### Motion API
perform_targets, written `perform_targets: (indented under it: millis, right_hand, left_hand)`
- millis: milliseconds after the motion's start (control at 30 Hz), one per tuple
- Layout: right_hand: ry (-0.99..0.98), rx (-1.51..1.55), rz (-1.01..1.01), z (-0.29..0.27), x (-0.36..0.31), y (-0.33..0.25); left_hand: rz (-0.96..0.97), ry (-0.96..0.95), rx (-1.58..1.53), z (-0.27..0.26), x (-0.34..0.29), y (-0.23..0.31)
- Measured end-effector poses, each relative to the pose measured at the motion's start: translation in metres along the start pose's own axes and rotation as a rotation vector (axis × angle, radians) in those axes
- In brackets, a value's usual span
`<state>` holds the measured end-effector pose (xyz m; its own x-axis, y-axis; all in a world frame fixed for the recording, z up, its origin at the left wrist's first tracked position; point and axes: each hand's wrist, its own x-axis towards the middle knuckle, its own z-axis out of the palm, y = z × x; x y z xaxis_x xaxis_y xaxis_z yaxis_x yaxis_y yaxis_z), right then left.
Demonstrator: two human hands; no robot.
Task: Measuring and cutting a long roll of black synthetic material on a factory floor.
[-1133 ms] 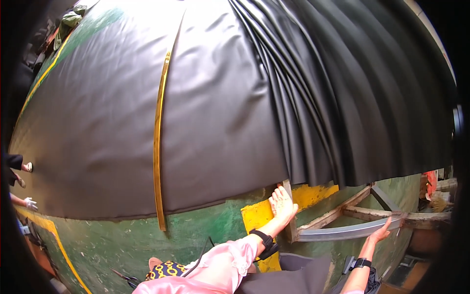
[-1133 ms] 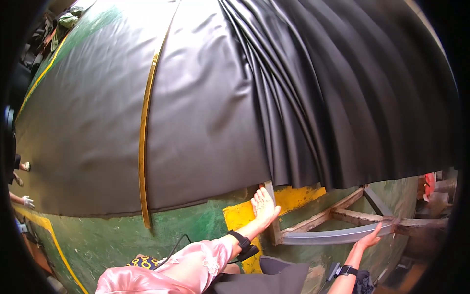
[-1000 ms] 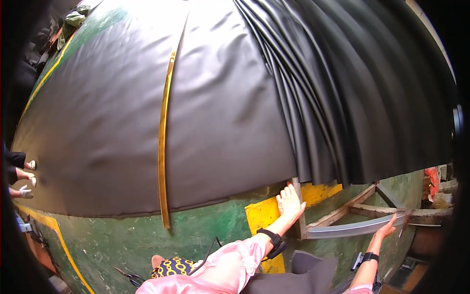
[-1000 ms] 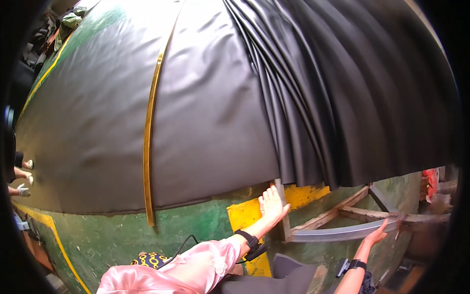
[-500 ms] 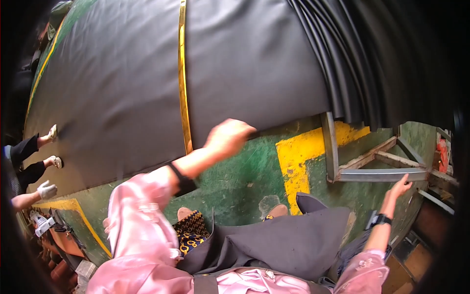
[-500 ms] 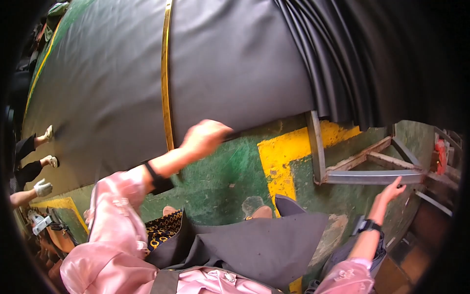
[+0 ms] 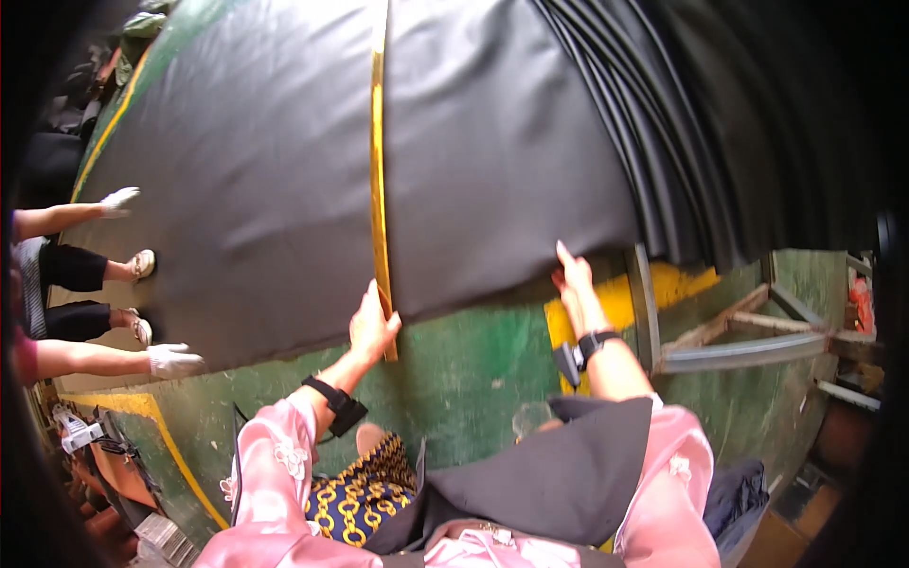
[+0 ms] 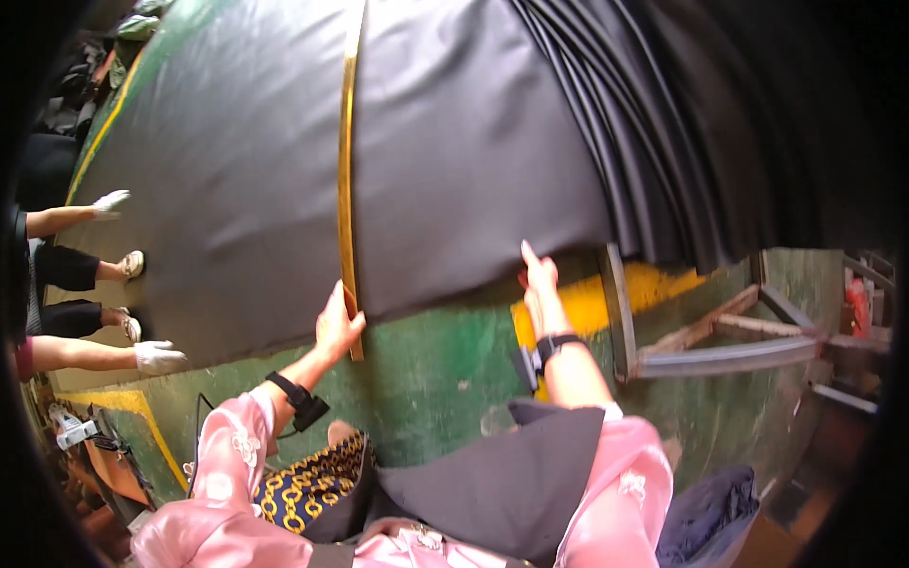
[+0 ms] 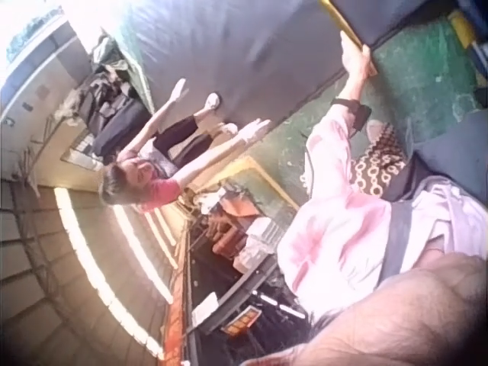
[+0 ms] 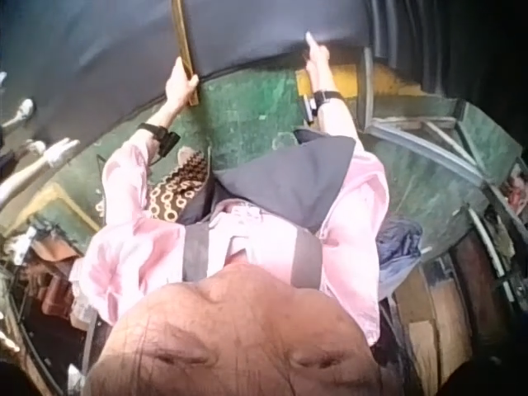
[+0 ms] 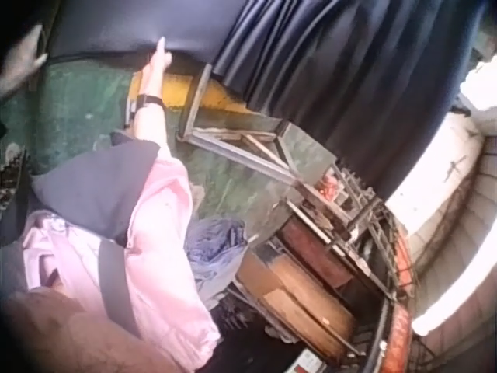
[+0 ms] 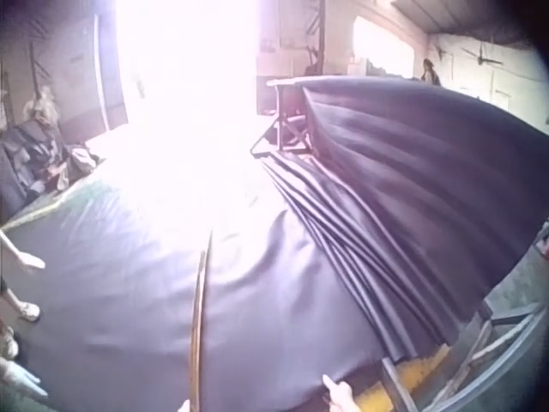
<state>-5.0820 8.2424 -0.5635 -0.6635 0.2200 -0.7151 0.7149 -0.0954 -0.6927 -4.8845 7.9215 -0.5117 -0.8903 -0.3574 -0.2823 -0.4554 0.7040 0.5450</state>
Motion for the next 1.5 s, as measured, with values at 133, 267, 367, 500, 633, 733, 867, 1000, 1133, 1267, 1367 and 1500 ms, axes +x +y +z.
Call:
perform_targets:
  millis: [133,267,367,500,633,733,867,1000,1133,1267,1367,1500]
  right_hand:
    - [-0.073,0.124,-0.149,-0.006,-0.017,0.017]
    - [0.047,-0.085,-0.211,-0.001,-0.015,0.011]
    - [-0.086,-0.219,-0.142,-0.002,-0.028,0.005]
    - [-0.213,-0.933,-0.435,-0.054,-0.042,-0.053]
    - [0.049,-0.939,-0.901,-0.105,-0.129,-0.212]
    - [0.463,-0.947,-1.128,-0.164,-0.221,-0.328]
    - [1.120,-1.111,-1.172,-0.279,-0.325,-0.414]
    - [1.669,-1.289,-0.987,-0.455,-0.392,-0.419]
    - [1.511,-0.977,-0.616,-0.555,-0.387,-0.436]
    - [0.985,-0.942,-0.828,-0.637,-0.358,-0.433]
    - [1.286,-1.123,-0.546,-0.652,-0.315,-0.429]
    - [0.984,-1.113,-0.538,-0.711,-0.326,-0.447]
  left_hand:
    - [-0.019,-0.091,0.026,0.010,0.004,0.017]
    - [-0.011,-0.148,0.051,0.015,0.022,0.060]
    - [0.004,-0.265,0.057,0.010,0.033,0.056]
    - [0.184,-0.228,0.076,0.015,0.045,0.028]
    - [0.147,-0.424,-0.121,-0.004,0.043,0.029]
    - [0.174,-0.509,-0.290,0.001,0.048,0.029]
    - [0.150,-0.673,-0.350,0.026,0.073,0.001]
    - [0.086,-0.845,-0.173,-0.013,0.080,0.042]
    - [0.255,-0.614,0.127,-0.072,0.114,0.083]
    - [0.673,-0.333,0.020,-0.055,0.160,0.243]
    - [0.806,-0.304,0.035,-0.070,0.163,0.354]
    - [0.742,-0.433,-0.193,-0.043,0.169,0.449]
